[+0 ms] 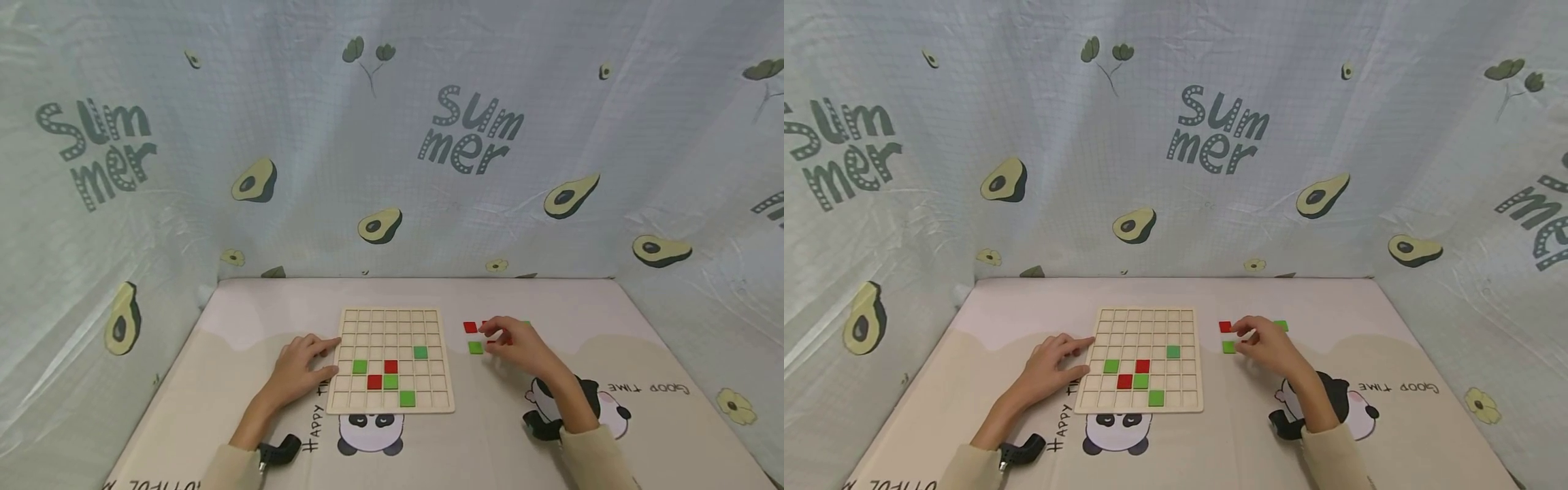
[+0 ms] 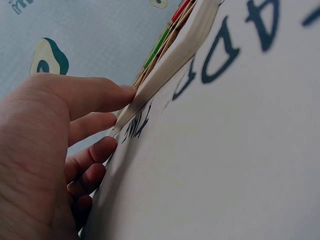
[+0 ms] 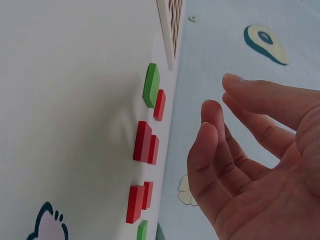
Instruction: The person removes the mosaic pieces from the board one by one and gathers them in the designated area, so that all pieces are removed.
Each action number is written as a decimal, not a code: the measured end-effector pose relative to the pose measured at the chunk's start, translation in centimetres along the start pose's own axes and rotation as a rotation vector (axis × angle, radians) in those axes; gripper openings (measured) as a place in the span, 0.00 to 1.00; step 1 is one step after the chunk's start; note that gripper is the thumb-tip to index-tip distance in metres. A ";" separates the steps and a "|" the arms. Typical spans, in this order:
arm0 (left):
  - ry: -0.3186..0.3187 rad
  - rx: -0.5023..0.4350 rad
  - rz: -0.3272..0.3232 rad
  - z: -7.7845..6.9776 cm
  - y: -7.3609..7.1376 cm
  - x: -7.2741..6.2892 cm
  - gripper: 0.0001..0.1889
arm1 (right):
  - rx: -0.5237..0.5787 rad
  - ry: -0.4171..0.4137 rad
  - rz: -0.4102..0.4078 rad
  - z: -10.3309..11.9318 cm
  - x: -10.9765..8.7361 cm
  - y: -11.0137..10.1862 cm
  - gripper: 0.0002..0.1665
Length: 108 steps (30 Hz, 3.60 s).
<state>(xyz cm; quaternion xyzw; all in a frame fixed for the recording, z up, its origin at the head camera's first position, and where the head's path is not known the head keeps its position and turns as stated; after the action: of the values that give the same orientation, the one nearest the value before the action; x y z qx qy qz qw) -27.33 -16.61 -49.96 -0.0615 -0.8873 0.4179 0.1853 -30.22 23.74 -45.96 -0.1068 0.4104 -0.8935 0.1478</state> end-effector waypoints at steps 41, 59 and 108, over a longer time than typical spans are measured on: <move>-0.025 -0.015 0.004 -0.3 -0.2 -0.1 0.28 | -0.020 -0.030 0.126 5.5 3.9 5.4 0.16; -0.017 -0.018 0.002 -0.2 -0.1 -0.2 0.27 | -0.068 -0.025 0.188 6.9 5.5 8.8 0.15; -0.020 -0.013 -0.003 -0.3 -0.3 -0.1 0.27 | -0.092 -0.062 0.198 7.0 5.6 9.4 0.12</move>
<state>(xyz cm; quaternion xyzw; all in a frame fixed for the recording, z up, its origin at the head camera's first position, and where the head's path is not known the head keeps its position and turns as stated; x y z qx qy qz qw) -27.10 -16.60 -49.53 -0.0572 -0.8919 0.4125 0.1765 -31.61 11.07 -48.30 -0.1001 0.4548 -0.8510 0.2427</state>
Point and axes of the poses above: each hand's wrist, its own x-axis towards the middle knuckle, its own y-axis out of the palm, z = x × y, the point moved 8 cm from there along x, towards the middle knuckle, and after that the axes turned 5 degrees about -x, right-handed, at the moved point
